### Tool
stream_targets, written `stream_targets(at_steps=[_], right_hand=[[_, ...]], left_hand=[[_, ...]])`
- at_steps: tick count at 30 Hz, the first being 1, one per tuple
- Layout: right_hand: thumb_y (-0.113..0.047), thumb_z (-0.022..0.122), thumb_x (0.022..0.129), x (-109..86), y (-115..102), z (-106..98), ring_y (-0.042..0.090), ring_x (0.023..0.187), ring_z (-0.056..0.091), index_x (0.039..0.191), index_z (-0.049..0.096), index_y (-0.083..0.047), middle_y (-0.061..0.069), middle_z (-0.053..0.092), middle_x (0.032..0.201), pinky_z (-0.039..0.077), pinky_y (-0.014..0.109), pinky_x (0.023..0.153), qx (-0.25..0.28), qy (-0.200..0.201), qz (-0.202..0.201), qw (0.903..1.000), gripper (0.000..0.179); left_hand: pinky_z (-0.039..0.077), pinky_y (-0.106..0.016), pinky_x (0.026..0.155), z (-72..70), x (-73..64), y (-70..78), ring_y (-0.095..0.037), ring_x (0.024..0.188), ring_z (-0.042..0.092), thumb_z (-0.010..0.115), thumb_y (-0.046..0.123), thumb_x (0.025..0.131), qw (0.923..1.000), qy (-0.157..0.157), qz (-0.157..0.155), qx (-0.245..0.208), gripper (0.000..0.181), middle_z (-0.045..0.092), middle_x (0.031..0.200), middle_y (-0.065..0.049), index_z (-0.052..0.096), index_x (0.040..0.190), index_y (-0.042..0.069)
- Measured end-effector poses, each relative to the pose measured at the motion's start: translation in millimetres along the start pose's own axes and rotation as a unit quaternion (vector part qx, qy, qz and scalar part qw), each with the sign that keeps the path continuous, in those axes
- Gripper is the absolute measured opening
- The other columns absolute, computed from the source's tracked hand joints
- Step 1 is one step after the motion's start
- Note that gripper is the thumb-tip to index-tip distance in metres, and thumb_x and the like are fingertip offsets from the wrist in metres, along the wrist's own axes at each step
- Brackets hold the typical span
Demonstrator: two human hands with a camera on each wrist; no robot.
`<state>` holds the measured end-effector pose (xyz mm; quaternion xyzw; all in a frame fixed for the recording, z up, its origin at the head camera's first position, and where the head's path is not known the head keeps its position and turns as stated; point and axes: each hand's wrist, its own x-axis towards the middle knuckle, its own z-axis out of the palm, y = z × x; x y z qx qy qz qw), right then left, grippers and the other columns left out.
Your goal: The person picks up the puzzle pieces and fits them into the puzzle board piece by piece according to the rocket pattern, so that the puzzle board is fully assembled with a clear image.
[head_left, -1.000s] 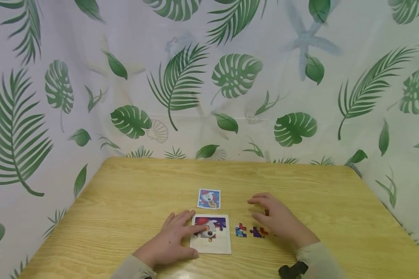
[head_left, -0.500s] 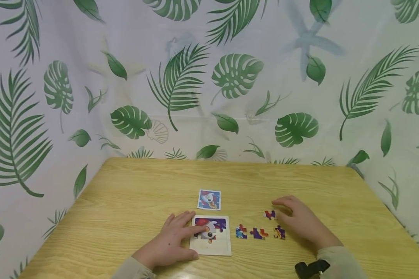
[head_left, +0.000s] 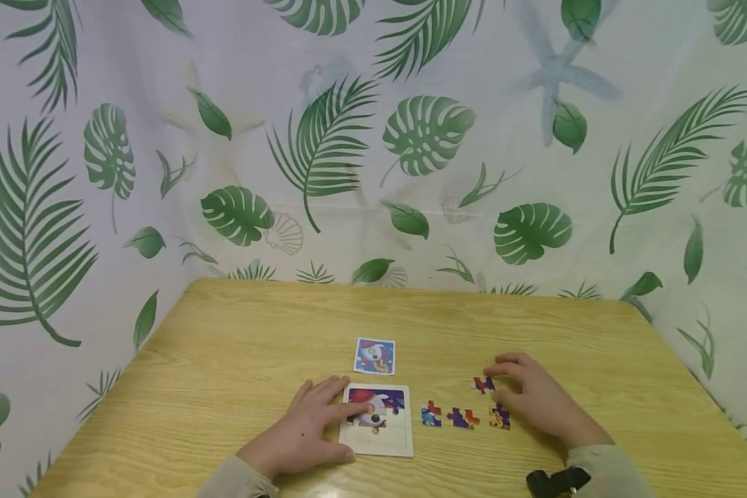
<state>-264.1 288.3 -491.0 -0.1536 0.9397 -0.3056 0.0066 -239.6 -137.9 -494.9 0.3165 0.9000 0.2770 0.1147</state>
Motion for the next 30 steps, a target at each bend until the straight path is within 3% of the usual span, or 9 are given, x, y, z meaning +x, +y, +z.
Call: stream_targets(at_steps=[9,30], right_hand=[[-0.028,0.070,0.097,2.6,-4.1,0.8,0.050,0.134,0.041,0.121,0.071,-0.017,0.018,0.048,0.146,0.036,0.068,0.104,-0.010,0.003,0.017,0.9998,0.027],[-0.029,0.072,0.095,4.4,-2.3,3.3,0.046,0.131,0.046,0.112,0.073,-0.019,0.015,0.055,0.138,0.037,0.067,0.104,-0.041,0.012,0.010,0.9991,0.020]], left_hand=[[-0.004,-0.059,0.120,-0.2,1.1,-0.2,-0.028,0.154,0.012,0.074,0.052,0.085,1.0000,0.002,-0.001,0.007,0.068,0.022,0.167,-0.005,0.050,0.149,0.042],[-0.004,-0.058,0.120,-0.6,0.2,0.7,-0.028,0.154,0.012,0.075,0.050,0.085,1.0000,0.004,-0.001,0.005,0.068,0.024,0.166,-0.006,0.053,0.148,0.039]])
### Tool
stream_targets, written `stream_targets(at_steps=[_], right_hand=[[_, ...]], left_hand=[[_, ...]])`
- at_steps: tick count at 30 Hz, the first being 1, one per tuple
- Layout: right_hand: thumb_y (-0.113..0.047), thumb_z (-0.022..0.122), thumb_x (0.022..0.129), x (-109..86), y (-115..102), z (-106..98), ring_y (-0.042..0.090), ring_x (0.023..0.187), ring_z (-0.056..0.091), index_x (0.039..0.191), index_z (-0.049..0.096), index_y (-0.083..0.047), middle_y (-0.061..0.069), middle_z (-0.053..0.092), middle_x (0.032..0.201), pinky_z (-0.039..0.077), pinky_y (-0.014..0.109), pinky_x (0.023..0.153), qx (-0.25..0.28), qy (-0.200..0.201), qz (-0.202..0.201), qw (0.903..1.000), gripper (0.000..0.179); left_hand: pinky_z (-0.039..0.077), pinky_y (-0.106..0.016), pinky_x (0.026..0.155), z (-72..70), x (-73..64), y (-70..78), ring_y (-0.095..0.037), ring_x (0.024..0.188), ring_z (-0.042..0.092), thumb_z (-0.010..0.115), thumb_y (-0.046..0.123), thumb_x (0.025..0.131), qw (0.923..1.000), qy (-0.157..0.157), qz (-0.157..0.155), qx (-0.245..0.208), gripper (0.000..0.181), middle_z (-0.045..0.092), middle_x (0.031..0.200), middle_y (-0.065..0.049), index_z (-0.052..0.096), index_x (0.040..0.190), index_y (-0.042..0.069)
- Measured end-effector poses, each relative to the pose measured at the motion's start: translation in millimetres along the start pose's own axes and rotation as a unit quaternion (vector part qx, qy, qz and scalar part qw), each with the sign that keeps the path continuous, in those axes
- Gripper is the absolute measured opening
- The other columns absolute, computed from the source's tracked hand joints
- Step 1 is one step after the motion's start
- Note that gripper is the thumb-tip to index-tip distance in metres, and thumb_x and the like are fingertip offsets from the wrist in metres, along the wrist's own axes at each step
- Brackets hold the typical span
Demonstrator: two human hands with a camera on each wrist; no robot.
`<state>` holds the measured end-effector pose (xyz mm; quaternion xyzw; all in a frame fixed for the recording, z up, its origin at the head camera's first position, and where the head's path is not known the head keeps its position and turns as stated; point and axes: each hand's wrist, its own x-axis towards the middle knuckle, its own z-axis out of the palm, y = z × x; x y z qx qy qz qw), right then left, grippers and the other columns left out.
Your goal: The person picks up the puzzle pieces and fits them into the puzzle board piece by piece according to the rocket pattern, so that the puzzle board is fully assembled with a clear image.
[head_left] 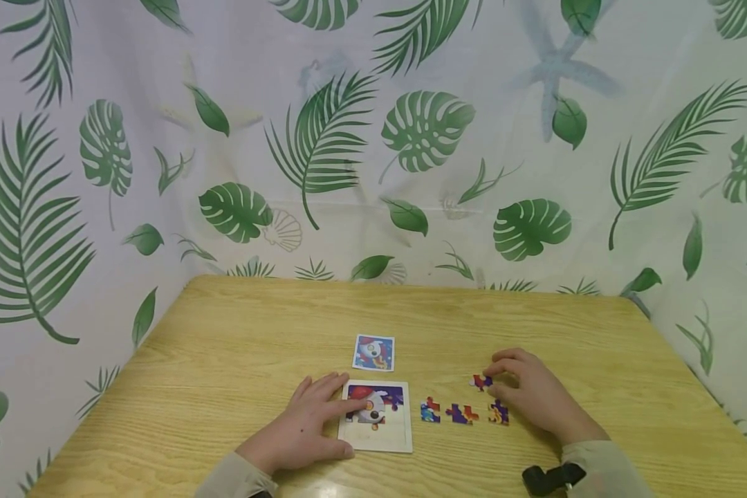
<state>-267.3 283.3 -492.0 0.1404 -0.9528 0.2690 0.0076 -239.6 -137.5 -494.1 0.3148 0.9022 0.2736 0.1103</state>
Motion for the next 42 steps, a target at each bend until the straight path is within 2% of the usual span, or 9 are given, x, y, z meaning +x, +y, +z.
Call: stream_targets(at_steps=[6,15,18,25,34,37,42], right_hand=[[-0.027,0.073,0.094,0.4,-1,0,0.044,0.130,0.047,0.111,0.073,-0.016,0.013,0.056,0.136,0.036,0.066,0.106,0.000,0.005,0.007,1.0000,0.020],[-0.026,0.075,0.092,2.3,-12,5,0.041,0.126,0.052,0.113,0.072,-0.014,0.012,0.060,0.131,0.039,0.063,0.106,0.016,0.024,-0.007,0.9995,0.025],[-0.027,0.075,0.091,4.3,-23,12,0.039,0.129,0.049,0.113,0.072,-0.018,0.009,0.058,0.133,0.037,0.062,0.108,0.035,0.015,-0.004,0.9993,0.023],[-0.034,0.077,0.090,9.3,-60,29,0.032,0.131,0.047,0.102,0.071,-0.028,0.002,0.058,0.132,0.035,0.058,0.111,0.041,-0.010,0.007,0.9991,0.015],[-0.025,0.078,0.089,10.9,-104,48,0.025,0.122,0.052,0.098,0.070,-0.024,-0.001,0.059,0.125,0.044,0.050,0.105,0.044,-0.043,-0.072,0.9955,0.012],[-0.028,0.079,0.088,12.5,-113,53,0.021,0.119,0.053,0.097,0.070,-0.024,-0.004,0.060,0.122,0.046,0.047,0.104,0.023,-0.051,-0.086,0.9947,0.013],[-0.031,0.080,0.087,14.5,-122,56,0.023,0.118,0.055,0.096,0.071,-0.024,-0.004,0.062,0.119,0.044,0.049,0.106,-0.010,-0.058,-0.092,0.9940,0.015]], left_hand=[[-0.004,-0.058,0.120,0.2,0.3,-0.3,-0.027,0.154,0.012,0.075,0.051,0.085,1.0000,-0.002,0.001,-0.007,0.068,0.023,0.166,-0.005,0.053,0.148,0.039],[-0.003,-0.060,0.119,-1.9,1.1,1.1,-0.030,0.154,0.013,0.074,0.052,0.086,1.0000,-0.003,0.003,-0.002,0.068,0.024,0.166,-0.006,0.053,0.148,0.037],[-0.003,-0.060,0.119,-1.9,1.4,1.0,-0.030,0.154,0.013,0.074,0.052,0.085,1.0000,-0.002,0.003,-0.001,0.068,0.024,0.166,-0.007,0.053,0.148,0.037],[-0.003,-0.059,0.119,-0.5,1.5,0.0,-0.029,0.154,0.013,0.075,0.051,0.085,1.0000,-0.005,0.000,-0.001,0.068,0.023,0.166,-0.005,0.052,0.148,0.039],[-0.002,-0.062,0.119,-3.0,0.9,1.5,-0.031,0.153,0.014,0.072,0.054,0.087,1.0000,-0.008,0.001,-0.004,0.067,0.023,0.166,-0.006,0.052,0.149,0.038],[-0.002,-0.061,0.119,-2.7,1.2,1.0,-0.031,0.153,0.013,0.072,0.055,0.087,0.9999,-0.010,-0.001,-0.003,0.067,0.023,0.166,-0.006,0.052,0.149,0.038],[-0.004,-0.061,0.119,-1.0,1.8,-0.9,-0.030,0.154,0.012,0.073,0.054,0.086,0.9999,-0.013,-0.007,-0.004,0.067,0.022,0.167,-0.005,0.051,0.148,0.040]])
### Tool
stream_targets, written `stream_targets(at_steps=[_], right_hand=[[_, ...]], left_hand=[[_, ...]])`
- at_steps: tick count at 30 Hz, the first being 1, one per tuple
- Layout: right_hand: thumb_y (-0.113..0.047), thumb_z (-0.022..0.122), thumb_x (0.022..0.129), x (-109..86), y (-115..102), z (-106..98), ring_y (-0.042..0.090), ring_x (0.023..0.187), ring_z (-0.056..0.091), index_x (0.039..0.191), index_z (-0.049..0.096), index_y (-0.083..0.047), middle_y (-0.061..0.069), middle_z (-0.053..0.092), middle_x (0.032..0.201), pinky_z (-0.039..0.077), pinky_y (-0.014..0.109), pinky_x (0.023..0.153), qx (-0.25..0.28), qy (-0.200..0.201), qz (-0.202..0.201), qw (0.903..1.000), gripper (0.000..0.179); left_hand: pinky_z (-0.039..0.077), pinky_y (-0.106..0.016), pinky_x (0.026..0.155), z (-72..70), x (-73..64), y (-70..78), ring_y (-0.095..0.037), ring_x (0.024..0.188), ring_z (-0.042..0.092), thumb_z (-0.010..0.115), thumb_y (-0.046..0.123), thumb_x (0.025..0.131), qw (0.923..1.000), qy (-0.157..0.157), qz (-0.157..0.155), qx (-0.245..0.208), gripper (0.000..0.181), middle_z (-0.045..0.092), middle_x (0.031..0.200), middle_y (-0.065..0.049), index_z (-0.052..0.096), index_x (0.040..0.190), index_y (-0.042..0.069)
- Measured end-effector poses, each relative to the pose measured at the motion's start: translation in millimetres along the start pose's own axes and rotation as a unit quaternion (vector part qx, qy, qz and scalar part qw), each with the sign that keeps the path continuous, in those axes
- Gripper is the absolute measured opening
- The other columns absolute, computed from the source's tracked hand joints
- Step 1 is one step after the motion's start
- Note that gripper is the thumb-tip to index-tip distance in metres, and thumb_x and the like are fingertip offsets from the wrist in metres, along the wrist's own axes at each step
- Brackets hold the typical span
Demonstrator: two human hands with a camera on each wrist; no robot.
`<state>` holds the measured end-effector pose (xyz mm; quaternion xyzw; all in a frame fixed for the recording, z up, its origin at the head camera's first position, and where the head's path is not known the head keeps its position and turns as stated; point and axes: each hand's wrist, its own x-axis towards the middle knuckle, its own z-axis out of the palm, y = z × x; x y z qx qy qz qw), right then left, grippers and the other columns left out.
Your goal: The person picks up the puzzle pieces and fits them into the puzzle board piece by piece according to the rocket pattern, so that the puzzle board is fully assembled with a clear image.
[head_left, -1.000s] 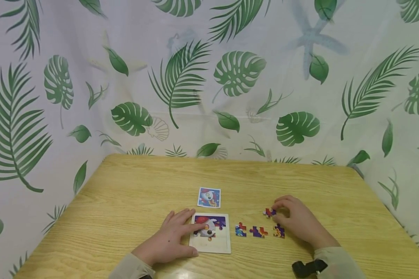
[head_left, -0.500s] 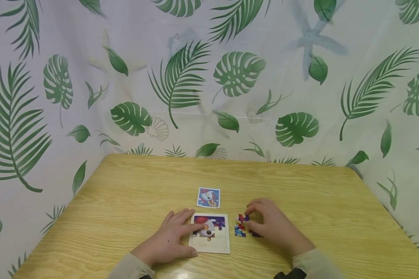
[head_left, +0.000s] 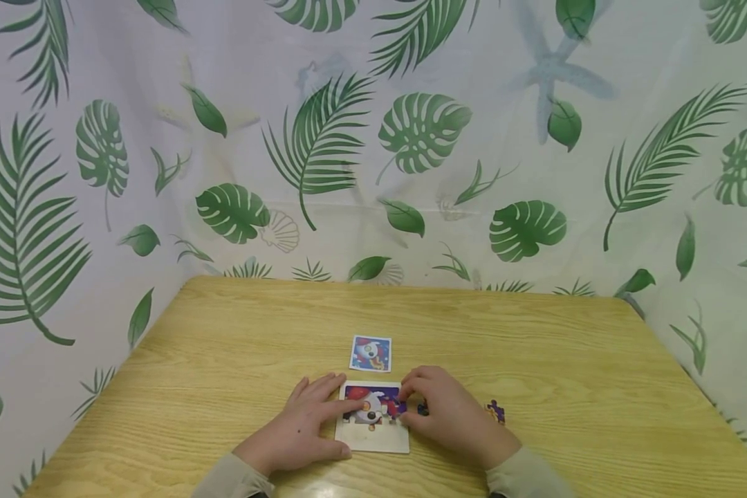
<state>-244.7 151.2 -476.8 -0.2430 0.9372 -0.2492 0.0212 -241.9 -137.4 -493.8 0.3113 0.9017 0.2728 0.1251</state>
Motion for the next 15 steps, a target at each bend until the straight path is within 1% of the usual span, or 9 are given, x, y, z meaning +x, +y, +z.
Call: stream_targets(at_steps=[7,15], right_hand=[[-0.035,0.079,0.088,2.8,-1.2,3.1,0.021,0.118,0.056,0.097,0.071,-0.026,-0.006,0.061,0.121,0.045,0.047,0.105,-0.019,-0.012,0.000,0.9997,0.016],[-0.036,0.080,0.087,2.9,-1.1,5.2,0.020,0.116,0.056,0.098,0.070,-0.026,-0.005,0.060,0.122,0.047,0.047,0.103,-0.027,-0.012,-0.006,0.9995,0.017]], left_hand=[[-0.004,-0.059,0.119,1.6,-0.2,-1.0,-0.029,0.154,0.012,0.073,0.054,0.086,1.0000,0.006,0.002,0.005,0.067,0.023,0.166,-0.005,0.052,0.148,0.041],[-0.004,-0.059,0.119,2.0,-0.2,0.5,-0.029,0.154,0.011,0.073,0.054,0.085,1.0000,0.005,-0.002,-0.001,0.066,0.023,0.167,-0.004,0.052,0.147,0.042]])
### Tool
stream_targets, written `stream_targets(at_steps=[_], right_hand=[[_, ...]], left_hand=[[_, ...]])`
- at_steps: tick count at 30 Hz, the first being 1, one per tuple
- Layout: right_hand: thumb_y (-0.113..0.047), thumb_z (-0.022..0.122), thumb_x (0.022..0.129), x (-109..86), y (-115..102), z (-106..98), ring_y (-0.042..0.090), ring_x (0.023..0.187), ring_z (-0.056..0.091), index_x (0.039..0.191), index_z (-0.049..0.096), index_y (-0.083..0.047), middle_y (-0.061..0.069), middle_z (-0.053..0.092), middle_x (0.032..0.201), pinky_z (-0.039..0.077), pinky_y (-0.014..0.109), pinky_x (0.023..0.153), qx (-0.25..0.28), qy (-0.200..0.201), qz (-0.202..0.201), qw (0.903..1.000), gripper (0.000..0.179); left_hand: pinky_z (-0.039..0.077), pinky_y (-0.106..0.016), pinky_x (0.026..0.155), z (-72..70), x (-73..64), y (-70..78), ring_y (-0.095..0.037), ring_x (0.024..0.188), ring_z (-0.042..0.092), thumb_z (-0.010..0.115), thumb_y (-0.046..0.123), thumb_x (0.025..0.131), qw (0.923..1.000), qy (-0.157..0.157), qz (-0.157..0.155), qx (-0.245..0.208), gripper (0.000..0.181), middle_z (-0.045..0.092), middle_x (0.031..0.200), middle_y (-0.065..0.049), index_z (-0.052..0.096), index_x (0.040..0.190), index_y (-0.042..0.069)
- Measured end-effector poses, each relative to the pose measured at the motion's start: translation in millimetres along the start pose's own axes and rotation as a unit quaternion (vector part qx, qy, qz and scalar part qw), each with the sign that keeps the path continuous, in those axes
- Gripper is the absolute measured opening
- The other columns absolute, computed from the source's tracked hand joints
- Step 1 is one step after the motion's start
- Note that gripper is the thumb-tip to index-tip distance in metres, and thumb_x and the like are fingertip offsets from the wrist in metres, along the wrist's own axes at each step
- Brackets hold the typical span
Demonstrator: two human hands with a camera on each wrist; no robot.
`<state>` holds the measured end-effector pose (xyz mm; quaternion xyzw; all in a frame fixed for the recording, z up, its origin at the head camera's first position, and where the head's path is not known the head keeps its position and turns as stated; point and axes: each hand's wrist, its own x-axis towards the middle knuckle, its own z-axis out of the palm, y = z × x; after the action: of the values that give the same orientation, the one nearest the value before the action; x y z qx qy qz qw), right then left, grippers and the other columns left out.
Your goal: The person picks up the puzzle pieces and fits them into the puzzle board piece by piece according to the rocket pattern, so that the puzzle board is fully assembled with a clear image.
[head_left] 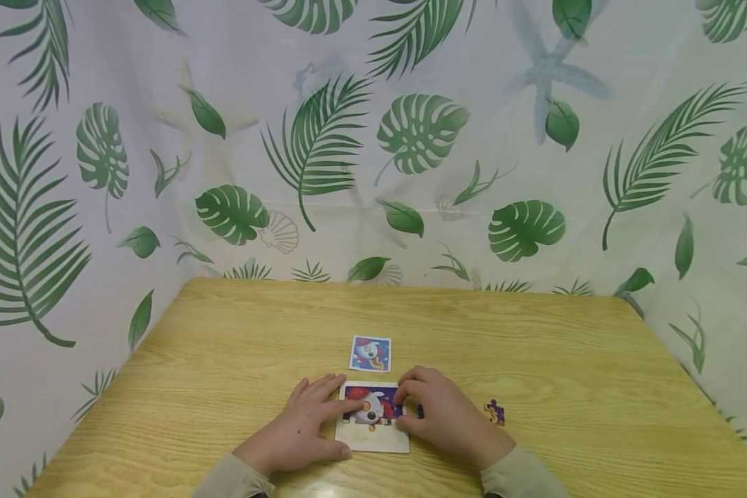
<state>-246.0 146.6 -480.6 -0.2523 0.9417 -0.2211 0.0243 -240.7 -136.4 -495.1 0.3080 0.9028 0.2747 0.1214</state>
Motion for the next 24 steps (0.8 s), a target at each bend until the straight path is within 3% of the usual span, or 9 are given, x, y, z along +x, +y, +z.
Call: stream_targets(at_steps=[12,24], right_hand=[[-0.037,0.076,0.089,-13.3,7,-1,0.022,0.126,0.051,0.108,0.072,-0.027,-0.003,0.057,0.132,0.042,0.050,0.109,0.038,-0.004,0.000,0.9993,0.022],[-0.030,0.072,0.092,-20.2,9,-5,0.023,0.126,0.051,0.117,0.076,-0.024,0.000,0.059,0.130,0.042,0.052,0.107,0.028,0.005,-0.063,0.9976,0.025]], left_hand=[[-0.004,-0.060,0.119,1.9,-1.1,2.2,-0.030,0.154,0.009,0.070,0.057,0.087,0.9998,0.016,-0.001,-0.008,0.064,0.019,0.168,-0.003,0.054,0.147,0.038],[-0.003,-0.070,0.114,8.5,3.4,13.0,-0.037,0.153,0.013,0.063,0.061,0.091,0.9991,0.007,0.032,0.025,0.060,0.023,0.166,-0.012,0.053,0.147,0.042]])
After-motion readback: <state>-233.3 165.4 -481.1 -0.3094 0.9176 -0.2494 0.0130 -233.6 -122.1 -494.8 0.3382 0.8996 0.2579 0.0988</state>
